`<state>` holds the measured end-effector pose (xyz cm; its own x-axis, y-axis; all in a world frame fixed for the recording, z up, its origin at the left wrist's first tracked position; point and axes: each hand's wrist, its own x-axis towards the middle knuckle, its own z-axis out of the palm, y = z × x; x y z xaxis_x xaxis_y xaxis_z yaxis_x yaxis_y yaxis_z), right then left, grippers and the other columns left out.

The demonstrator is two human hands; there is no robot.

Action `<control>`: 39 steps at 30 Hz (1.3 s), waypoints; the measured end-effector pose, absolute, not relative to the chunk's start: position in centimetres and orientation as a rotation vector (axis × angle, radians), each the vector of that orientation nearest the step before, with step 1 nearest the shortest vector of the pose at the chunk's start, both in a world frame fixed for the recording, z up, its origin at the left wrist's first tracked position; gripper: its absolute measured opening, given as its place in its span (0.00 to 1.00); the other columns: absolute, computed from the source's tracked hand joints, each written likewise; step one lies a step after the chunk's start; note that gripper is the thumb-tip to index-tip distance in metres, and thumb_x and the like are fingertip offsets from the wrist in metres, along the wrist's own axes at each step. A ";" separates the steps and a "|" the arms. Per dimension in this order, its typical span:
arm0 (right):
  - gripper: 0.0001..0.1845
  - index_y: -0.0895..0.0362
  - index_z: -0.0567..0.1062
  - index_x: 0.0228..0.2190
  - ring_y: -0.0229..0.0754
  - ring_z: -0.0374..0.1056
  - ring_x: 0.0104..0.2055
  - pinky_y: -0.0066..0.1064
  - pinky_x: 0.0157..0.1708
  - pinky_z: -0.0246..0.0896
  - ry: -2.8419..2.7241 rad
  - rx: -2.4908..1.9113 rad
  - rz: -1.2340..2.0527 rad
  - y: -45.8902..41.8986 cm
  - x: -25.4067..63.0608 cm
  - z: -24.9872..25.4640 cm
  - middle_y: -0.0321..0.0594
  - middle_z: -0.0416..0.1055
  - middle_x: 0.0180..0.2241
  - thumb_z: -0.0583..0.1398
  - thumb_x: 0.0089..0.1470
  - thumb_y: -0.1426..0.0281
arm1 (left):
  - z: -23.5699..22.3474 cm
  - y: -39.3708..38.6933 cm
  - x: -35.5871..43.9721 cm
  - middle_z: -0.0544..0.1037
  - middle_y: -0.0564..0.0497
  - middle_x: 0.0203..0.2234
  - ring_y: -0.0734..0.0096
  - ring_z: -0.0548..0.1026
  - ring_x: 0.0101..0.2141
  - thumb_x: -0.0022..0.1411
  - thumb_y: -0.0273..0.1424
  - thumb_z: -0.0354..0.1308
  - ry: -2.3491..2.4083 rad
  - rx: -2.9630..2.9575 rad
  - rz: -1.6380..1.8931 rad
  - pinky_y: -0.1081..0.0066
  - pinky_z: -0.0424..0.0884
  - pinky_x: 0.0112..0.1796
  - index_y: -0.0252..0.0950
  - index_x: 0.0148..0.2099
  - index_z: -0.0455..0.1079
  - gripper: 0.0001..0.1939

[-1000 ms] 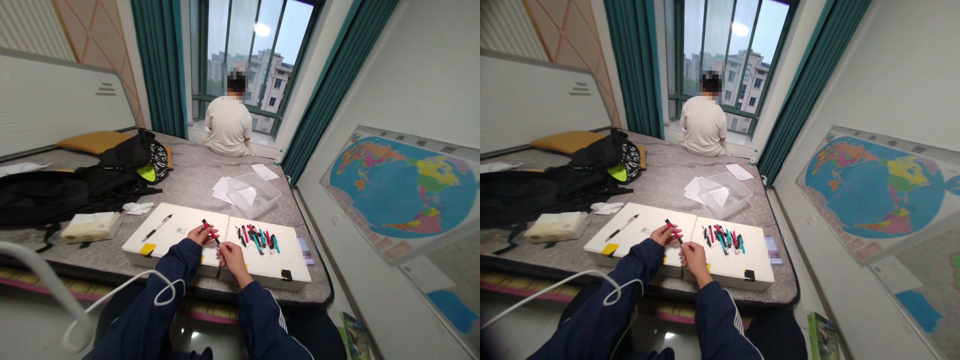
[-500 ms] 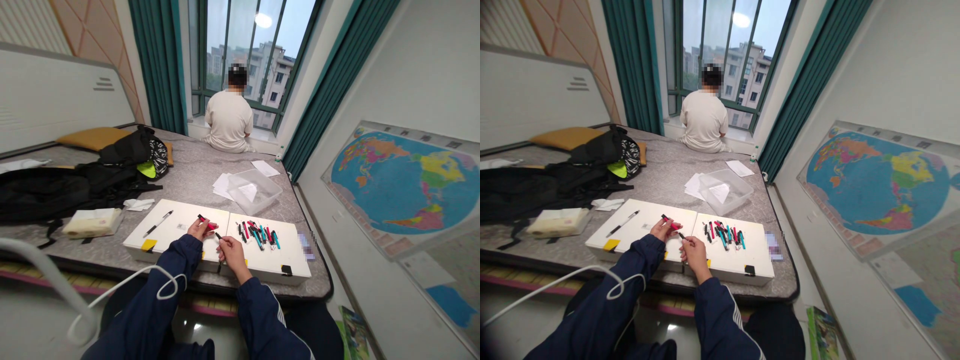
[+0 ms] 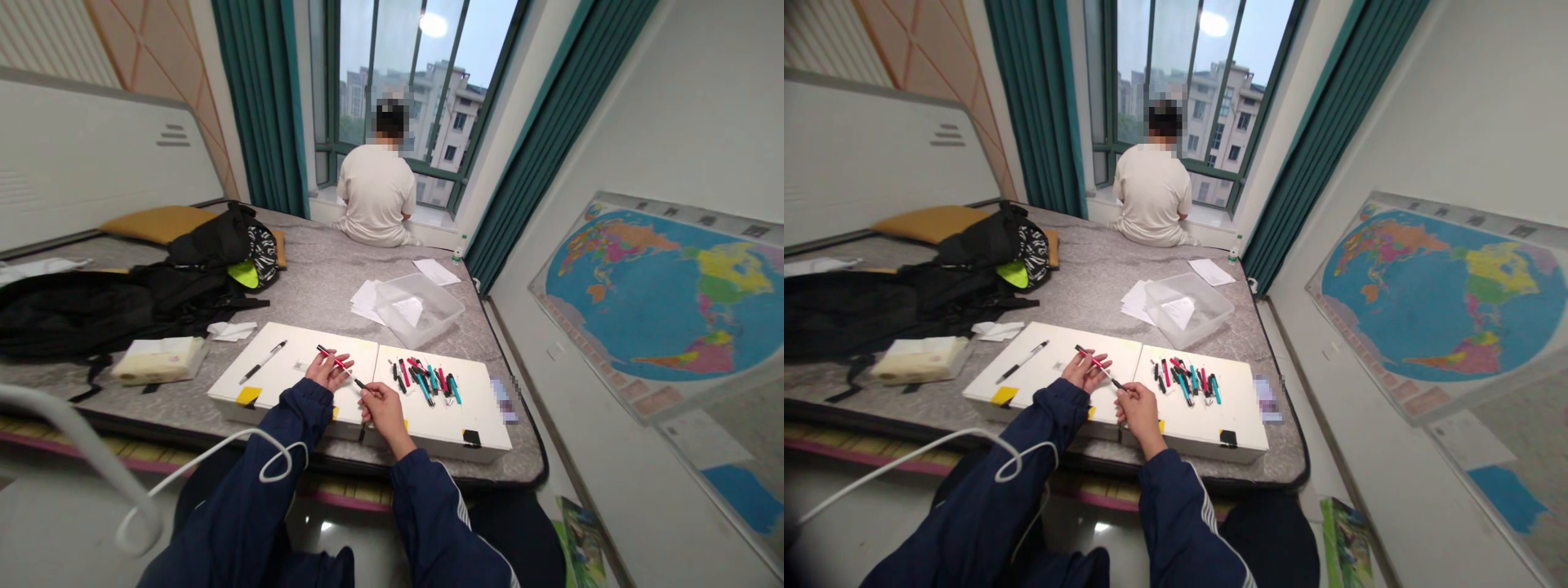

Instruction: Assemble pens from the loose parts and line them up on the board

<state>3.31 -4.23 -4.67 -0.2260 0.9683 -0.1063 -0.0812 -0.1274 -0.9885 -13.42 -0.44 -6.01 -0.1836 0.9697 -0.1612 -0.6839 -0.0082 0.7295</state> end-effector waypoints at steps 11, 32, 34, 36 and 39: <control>0.20 0.63 0.71 0.36 0.32 0.62 0.16 0.23 0.13 0.59 -1.257 -1.103 1.488 -4.1 3.3 -5.1 0.38 0.71 0.22 0.62 0.45 0.60 | -5.1 -1.3 -12.4 0.79 0.44 0.34 0.58 0.79 0.33 0.48 0.41 0.65 0.881 0.727 1.424 0.63 0.73 0.35 0.38 0.41 0.58 0.24; 0.24 0.59 0.68 0.47 0.32 0.65 0.18 0.22 0.18 0.58 -1.458 -0.961 1.605 -4.8 3.4 -4.3 0.39 0.74 0.27 0.58 0.52 0.58 | -6.2 -1.2 -12.2 0.80 0.39 0.31 0.59 0.79 0.32 0.49 0.40 0.66 0.835 0.960 1.201 0.60 0.71 0.40 0.33 0.39 0.65 0.21; 0.23 0.59 0.68 0.45 0.32 0.65 0.18 0.22 0.17 0.58 -1.455 -0.949 1.601 -4.8 3.4 -4.4 0.39 0.73 0.26 0.57 0.53 0.57 | -6.3 -1.1 -12.3 0.80 0.39 0.33 0.59 0.79 0.32 0.49 0.39 0.65 0.839 0.999 1.169 0.59 0.71 0.40 0.33 0.40 0.66 0.20; 0.21 0.59 0.68 0.43 0.32 0.65 0.18 0.21 0.17 0.57 -1.430 -0.948 1.616 -4.7 3.3 -4.7 0.37 0.73 0.23 0.55 0.54 0.57 | -6.4 -0.9 -12.4 0.80 0.39 0.32 0.58 0.79 0.32 0.48 0.39 0.66 0.837 0.953 1.179 0.59 0.71 0.39 0.32 0.39 0.66 0.21; 0.16 0.59 0.68 0.37 0.33 0.65 0.17 0.20 0.17 0.57 -1.405 -0.972 1.630 -4.5 3.1 -5.2 0.35 0.71 0.19 0.54 0.54 0.59 | -6.2 -0.6 -12.8 0.80 0.43 0.31 0.61 0.79 0.30 0.45 0.38 0.68 0.839 0.727 1.335 0.63 0.73 0.34 0.34 0.38 0.65 0.21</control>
<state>3.10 -4.48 -5.16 -0.4205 0.9048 -0.0673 -0.0668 -0.1049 -0.9922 -12.83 -0.60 -6.23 0.0397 0.9940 -0.1022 -0.5227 0.1078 0.8457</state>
